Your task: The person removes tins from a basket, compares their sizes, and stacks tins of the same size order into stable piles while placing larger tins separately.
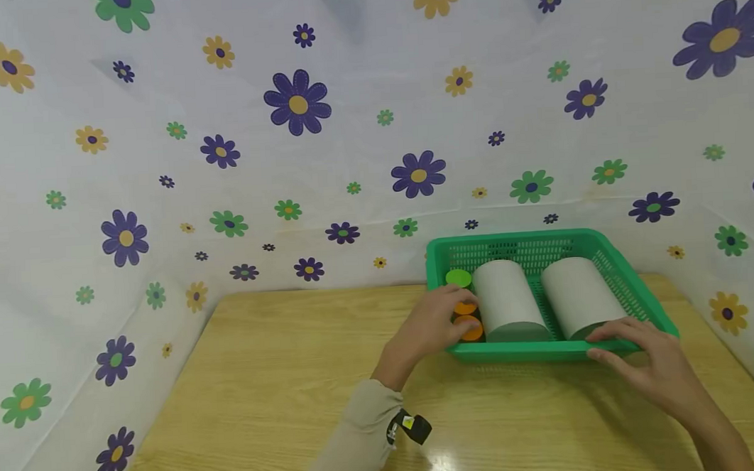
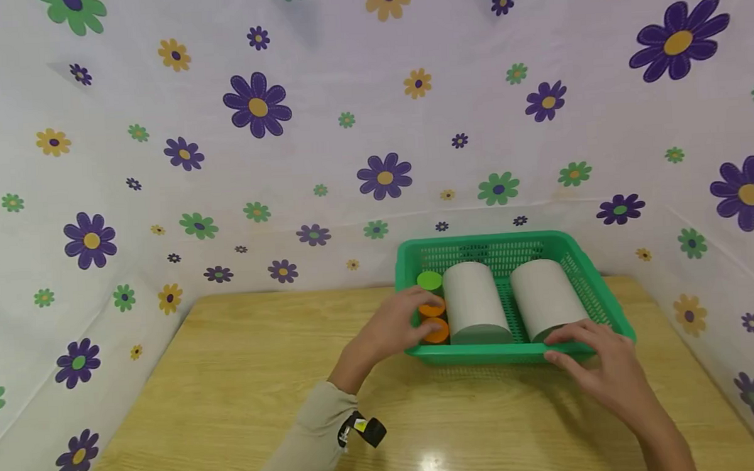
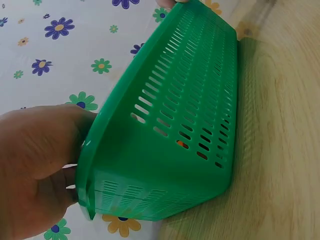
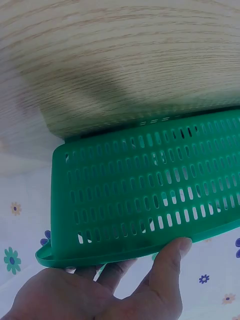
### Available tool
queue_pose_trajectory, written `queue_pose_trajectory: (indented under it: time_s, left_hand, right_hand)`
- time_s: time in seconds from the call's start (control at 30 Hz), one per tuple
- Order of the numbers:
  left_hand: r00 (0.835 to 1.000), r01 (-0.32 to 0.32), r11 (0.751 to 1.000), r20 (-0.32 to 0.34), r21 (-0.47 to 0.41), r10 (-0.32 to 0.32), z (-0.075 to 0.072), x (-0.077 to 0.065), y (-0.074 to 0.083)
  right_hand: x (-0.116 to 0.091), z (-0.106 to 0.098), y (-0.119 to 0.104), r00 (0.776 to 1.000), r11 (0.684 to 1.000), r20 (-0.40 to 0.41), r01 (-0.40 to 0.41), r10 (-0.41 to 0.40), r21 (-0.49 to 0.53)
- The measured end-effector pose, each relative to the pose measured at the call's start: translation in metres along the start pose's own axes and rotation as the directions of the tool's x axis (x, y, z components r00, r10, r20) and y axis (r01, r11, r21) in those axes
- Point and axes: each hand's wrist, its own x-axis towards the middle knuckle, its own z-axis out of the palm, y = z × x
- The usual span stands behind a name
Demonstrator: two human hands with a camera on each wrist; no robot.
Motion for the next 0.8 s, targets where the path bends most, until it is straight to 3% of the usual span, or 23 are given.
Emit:
queue_pose_trajectory:
  time_s: [0.13, 0.33, 0.5, 0.8]
  left_hand:
    - [0.997, -0.006, 0.991, 0.081, 0.132, -0.005, 0.0, 0.008, 0.004]
    - [0.982, 0.004, 0.957, 0.181, 0.29, -0.059, 0.004, 0.018, 0.008]
    - [0.964, 0.018, 0.937, 0.241, 0.349, -0.108, 0.007, 0.023, 0.01]
    - [0.949, 0.03, 0.915, 0.275, 0.402, -0.152, 0.015, 0.032, 0.014]
  right_hand:
    - [-0.001, 0.0, 0.001, 1.0, 1.0, 0.001, -0.013, 0.013, -0.005]
    - [0.0, 0.0, -0.001, 1.0, 1.0, -0.004, 0.0, 0.0, 0.003]
    - [0.001, 0.0, -0.004, 1.0, 1.0, -0.005, 0.011, -0.011, 0.016]
    - [0.001, -0.001, -0.002, 1.0, 1.0, -0.013, 0.023, -0.023, 0.021]
